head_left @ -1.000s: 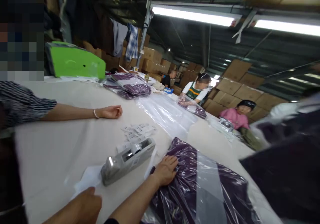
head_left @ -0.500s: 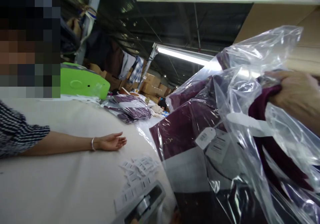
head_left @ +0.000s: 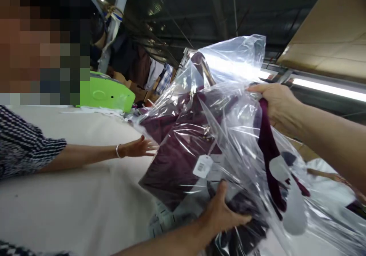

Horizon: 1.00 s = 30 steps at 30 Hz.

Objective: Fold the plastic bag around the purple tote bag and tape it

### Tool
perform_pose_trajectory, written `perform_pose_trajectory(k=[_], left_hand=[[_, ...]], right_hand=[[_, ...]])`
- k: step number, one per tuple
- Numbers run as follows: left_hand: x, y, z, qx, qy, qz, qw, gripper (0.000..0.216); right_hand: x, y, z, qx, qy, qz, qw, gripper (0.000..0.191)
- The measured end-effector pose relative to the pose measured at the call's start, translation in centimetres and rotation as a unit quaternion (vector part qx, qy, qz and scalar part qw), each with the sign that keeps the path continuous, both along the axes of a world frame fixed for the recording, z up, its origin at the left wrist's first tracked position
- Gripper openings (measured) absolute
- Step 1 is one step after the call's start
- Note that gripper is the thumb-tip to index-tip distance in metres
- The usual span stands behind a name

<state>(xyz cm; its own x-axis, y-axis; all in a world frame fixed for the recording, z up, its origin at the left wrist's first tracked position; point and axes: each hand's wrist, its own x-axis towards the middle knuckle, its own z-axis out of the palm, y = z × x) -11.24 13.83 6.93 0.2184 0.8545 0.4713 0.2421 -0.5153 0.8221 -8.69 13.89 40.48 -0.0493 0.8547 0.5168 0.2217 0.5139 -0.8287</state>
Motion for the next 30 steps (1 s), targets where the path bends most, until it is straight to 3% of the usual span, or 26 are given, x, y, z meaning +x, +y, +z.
perform_pose_trajectory(k=[3,6,10,13,18,22,25,30], left_hand=[[0.2,2.2,1.2,0.018,0.009,-0.002,1.000,0.033],[-2.9,4.7,2.0,0.033,0.013,0.012,0.999,0.037],[-4.9,5.7,1.0,0.041,0.027,0.043,0.998,0.041],[-1.8,3.7,-1.6,0.031,0.060,0.039,0.997,0.044],[7.3,-3.0,-8.0,-0.002,0.131,-0.004,0.991,0.029],[11.8,-6.9,-12.0,-0.027,0.173,-0.038,0.984,0.040],[13.1,-7.5,-13.1,-0.076,0.201,-0.053,0.975,0.053],[13.4,-7.2,-12.7,-0.136,0.217,-0.052,0.965,0.060]], right_hand=[[-1.1,-0.1,-0.9,-0.068,-0.017,0.008,0.997,0.011],[-1.4,-0.1,-2.1,-0.093,-0.029,-0.007,0.995,0.011],[-0.1,0.2,-4.2,-0.087,-0.100,-0.038,0.990,0.019],[2.1,1.0,-6.3,-0.094,-0.185,-0.063,0.976,0.015],[6.1,2.6,-10.0,-0.099,-0.224,-0.084,0.966,0.012],[8.7,2.9,-12.9,-0.118,-0.256,-0.086,0.956,0.018],[10.7,2.7,-15.8,-0.149,-0.303,-0.079,0.938,0.028],[13.6,2.1,-21.9,-0.188,-0.383,-0.048,0.903,0.023]])
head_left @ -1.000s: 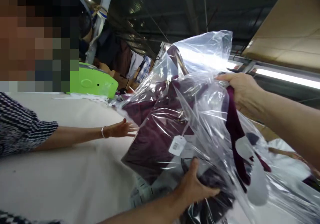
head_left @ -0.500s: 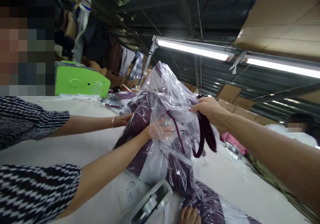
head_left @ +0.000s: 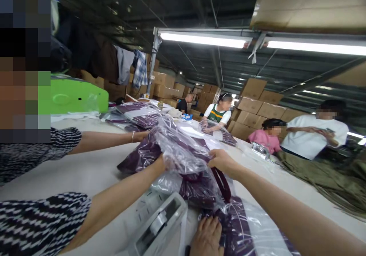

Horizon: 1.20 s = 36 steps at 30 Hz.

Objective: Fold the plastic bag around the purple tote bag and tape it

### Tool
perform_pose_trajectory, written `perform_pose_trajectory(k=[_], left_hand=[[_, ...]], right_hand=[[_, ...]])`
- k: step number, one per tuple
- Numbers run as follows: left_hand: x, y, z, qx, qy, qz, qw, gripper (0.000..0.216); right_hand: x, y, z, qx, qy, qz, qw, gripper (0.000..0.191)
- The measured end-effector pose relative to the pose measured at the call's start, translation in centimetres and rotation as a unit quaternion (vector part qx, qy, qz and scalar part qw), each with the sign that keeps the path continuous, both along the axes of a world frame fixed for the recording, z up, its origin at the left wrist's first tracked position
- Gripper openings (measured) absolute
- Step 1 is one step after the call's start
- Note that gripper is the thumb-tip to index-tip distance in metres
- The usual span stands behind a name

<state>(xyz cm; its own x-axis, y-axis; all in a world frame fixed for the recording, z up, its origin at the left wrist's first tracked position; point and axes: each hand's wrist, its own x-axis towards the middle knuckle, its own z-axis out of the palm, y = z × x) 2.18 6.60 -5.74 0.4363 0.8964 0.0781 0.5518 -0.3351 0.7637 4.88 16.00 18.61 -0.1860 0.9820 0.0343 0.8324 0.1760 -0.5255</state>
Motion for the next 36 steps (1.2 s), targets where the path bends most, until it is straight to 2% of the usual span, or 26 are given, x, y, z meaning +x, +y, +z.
perform_pose_trajectory(k=[3,6,10,13,15,19,22,25,27,32,34,36], left_hand=[[-0.1,-0.3,0.5,-0.012,-0.006,0.011,1.000,0.061],[-0.1,-0.6,0.6,-0.025,-0.012,0.014,1.000,0.062],[0.0,-0.7,0.3,-0.016,-0.015,0.019,1.000,0.061],[0.0,-0.8,0.4,-0.002,-0.027,0.020,0.999,0.058],[-0.1,-1.0,0.6,-0.003,-0.030,0.021,0.999,0.056],[-0.2,-1.1,0.5,-0.002,-0.017,0.024,1.000,0.058],[-0.1,-1.1,-0.2,0.026,-0.013,0.024,0.999,0.059],[-0.1,-1.2,-0.4,0.049,0.017,0.034,0.998,0.056],[-0.2,-1.5,0.1,0.067,0.070,0.041,0.994,0.052],[-0.7,-1.8,2.0,0.094,0.162,0.025,0.982,0.050],[-0.8,-1.7,2.3,0.097,0.177,0.015,0.979,0.050],[-0.8,-1.5,2.3,0.106,0.197,0.004,0.975,0.050]], right_hand=[[0.8,-0.3,-2.3,-0.006,-0.045,0.026,0.999,0.022],[0.8,-0.8,-3.3,-0.008,-0.081,0.060,0.995,0.026],[0.6,-2.7,-4.8,0.038,-0.132,0.060,0.989,0.054],[1.0,-4.7,-7.1,0.054,-0.176,0.065,0.981,0.079],[1.6,-5.8,-8.9,0.050,-0.204,0.071,0.975,0.088],[3.8,-6.4,-12.2,0.094,-0.237,0.029,0.967,0.087],[6.5,-6.2,-14.1,0.198,-0.207,-0.031,0.958,0.075],[9.8,-7.5,-16.1,0.310,-0.184,-0.041,0.932,0.060],[12.0,-10.0,-17.3,0.330,-0.184,-0.028,0.926,0.055],[18.2,-19.4,-19.6,0.270,-0.231,-0.021,0.934,0.043],[20.9,-23.3,-20.3,0.245,-0.266,-0.040,0.931,0.039],[23.3,-26.7,-20.9,0.225,-0.290,-0.088,0.926,0.038]])
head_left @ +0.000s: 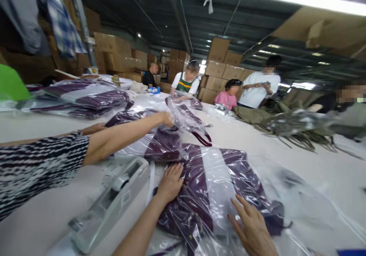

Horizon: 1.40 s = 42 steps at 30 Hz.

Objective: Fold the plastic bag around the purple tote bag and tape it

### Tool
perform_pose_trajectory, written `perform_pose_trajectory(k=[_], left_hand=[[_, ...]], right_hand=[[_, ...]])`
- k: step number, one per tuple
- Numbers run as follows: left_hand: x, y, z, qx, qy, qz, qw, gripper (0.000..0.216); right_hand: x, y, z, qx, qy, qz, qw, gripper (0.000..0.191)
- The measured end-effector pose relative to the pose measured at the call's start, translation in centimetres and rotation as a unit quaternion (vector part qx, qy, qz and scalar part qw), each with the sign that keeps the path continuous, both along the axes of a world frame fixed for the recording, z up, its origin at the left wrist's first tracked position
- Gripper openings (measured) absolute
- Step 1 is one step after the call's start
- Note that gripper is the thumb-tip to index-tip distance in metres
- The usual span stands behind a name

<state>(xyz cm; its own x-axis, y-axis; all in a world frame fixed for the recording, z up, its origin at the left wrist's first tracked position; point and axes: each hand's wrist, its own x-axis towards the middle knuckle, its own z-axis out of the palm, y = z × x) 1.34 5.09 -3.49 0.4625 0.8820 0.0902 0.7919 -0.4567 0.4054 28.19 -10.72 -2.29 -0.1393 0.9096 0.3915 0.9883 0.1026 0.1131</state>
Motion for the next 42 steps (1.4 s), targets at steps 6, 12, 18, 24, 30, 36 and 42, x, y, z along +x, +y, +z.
perform_pose_trajectory(k=[6,12,18,24,30,36,42], left_hand=[[-0.1,0.3,0.5,0.026,0.076,-0.023,0.996,0.051],[-0.2,-0.4,2.3,0.066,0.157,-0.021,0.985,0.048],[-1.5,-1.3,3.1,0.099,0.192,-0.029,0.976,0.035],[-2.1,-3.5,2.9,0.142,0.165,-0.063,0.974,0.044],[-3.1,-5.1,0.8,0.158,0.146,-0.087,0.973,0.047],[-3.8,-4.2,-0.9,0.124,0.138,-0.066,0.980,0.047],[0.4,-7.2,4.9,0.231,0.058,-0.074,0.968,0.045]], right_hand=[[2.6,-7.4,-0.8,0.008,0.057,-0.146,0.988,0.037],[1.9,-10.6,-1.2,0.019,0.098,-0.152,0.983,0.039],[2.0,-12.4,-2.1,0.029,0.135,-0.151,0.979,0.037],[0.4,-12.7,0.2,-0.109,0.263,-0.189,0.940,0.028],[-1.4,-11.9,1.1,-0.190,0.328,-0.246,0.892,0.026],[1.3,-10.9,2.4,-0.131,0.317,-0.238,0.909,0.028],[5.4,-11.7,4.7,0.025,0.330,-0.220,0.918,0.018]])
